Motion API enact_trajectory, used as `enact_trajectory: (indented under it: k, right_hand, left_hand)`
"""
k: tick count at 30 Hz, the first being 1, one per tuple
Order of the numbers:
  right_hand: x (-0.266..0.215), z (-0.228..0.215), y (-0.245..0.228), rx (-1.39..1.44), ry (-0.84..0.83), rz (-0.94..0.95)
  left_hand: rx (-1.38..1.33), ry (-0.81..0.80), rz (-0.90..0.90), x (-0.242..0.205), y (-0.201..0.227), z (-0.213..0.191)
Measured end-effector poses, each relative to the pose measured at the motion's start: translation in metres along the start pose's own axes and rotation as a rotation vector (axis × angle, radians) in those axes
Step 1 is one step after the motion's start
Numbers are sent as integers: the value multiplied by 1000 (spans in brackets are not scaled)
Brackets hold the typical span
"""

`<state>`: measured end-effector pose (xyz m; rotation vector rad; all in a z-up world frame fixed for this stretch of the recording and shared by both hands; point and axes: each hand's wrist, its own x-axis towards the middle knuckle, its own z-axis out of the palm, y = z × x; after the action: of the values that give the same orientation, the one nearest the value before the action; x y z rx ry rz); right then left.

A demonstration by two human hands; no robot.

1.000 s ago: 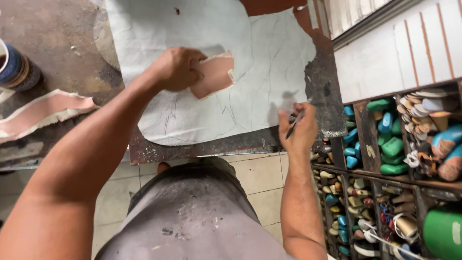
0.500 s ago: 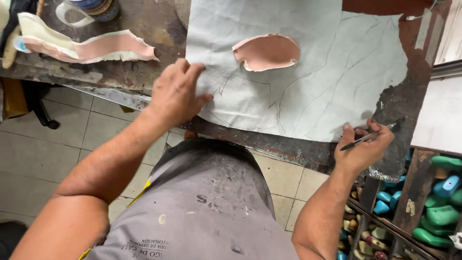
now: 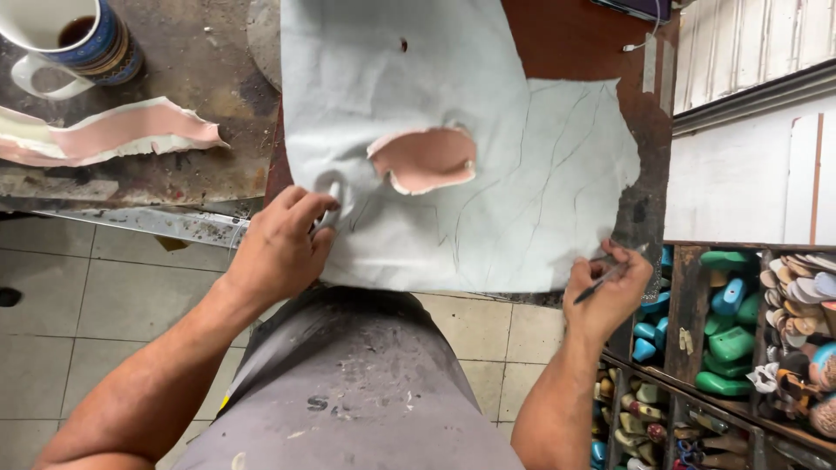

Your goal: The person uses a pen to trace the outline of a pink material onto a white sheet. They hold the pink material steady with one hand while drawing with the other, then reposition the material to continue marking different sections.

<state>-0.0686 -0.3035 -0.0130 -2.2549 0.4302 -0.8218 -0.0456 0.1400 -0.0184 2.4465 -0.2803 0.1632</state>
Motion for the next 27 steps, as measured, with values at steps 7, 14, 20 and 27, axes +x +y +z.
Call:
enact_trajectory:
  k: [7, 14, 20, 27]
  right_hand:
    - [-33, -29, 35, -280, 11, -41]
    - [-24, 20, -54, 372, -282, -126]
    - [-36, 62, -54, 542, -474, -35]
    - [-43, 63, -52, 545, -472, -63]
  left_hand:
    - [167, -103, 90, -8, 17, -26]
    - [-5, 21, 298, 59, 42, 5]
    - [149, -440, 234, 109, 55, 43]
    - [9, -539, 477, 146, 58, 56]
